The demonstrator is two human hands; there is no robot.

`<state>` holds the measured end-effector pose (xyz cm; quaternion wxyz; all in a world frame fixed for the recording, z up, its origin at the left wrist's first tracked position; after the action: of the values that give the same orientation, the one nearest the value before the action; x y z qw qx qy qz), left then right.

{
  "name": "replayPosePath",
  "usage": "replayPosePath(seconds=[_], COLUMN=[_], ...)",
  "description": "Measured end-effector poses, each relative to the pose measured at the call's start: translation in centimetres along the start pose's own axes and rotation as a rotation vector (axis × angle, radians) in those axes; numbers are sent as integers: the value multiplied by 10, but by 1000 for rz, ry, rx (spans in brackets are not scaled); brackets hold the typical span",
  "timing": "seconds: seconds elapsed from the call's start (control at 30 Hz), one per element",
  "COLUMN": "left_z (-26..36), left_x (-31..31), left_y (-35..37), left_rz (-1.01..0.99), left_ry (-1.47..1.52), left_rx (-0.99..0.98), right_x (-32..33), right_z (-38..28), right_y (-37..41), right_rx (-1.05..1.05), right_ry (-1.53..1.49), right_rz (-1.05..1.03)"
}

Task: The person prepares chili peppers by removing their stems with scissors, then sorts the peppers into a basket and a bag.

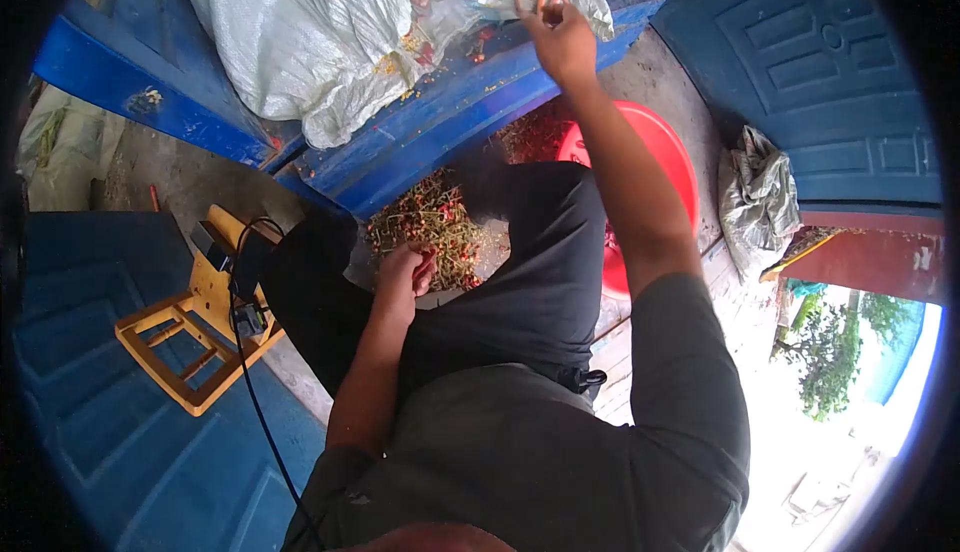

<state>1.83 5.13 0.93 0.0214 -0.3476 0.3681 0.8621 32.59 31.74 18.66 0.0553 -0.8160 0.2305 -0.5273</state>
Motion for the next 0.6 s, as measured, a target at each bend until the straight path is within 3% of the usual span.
replayPosePath(seconds=[0.2,0.27,0.33,0.4,0.47,0.53,0.6], left_z=[6,6,7,8,10,12,12], left_x=[5,7,6,5,2,-2,0], left_y=[3,3,3,4,5,7,9], left_rz=[58,46,34,27,14,60,11], left_ry=[2,14,8,6,-27,2,0], left_rx=[11,-22,-11,7,17,11,-3], right_x=[-39,-40,-45,-39,-31,2,6], right_z=[43,52,67,88,99,60,70], right_y=[-73,-84,-92,-84,-46,19,70], right_rx=[-123,-100,-94,-172,-373,-381,-227], right_ry=[404,429,474,359,-217,-508,-495], right_rz=[-148,-109,-434,-530,-623,-567,-705])
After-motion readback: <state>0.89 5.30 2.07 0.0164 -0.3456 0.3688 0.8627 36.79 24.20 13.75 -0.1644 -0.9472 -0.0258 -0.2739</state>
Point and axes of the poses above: each hand's wrist, its own y-axis away from the middle knuckle, its own x-axis out of the back of the hand, z = x × y, the point moved 5 cm from there along -y, towards the middle knuckle, and after that the axes turned 9 degrees about y, right-handed, at the moved point
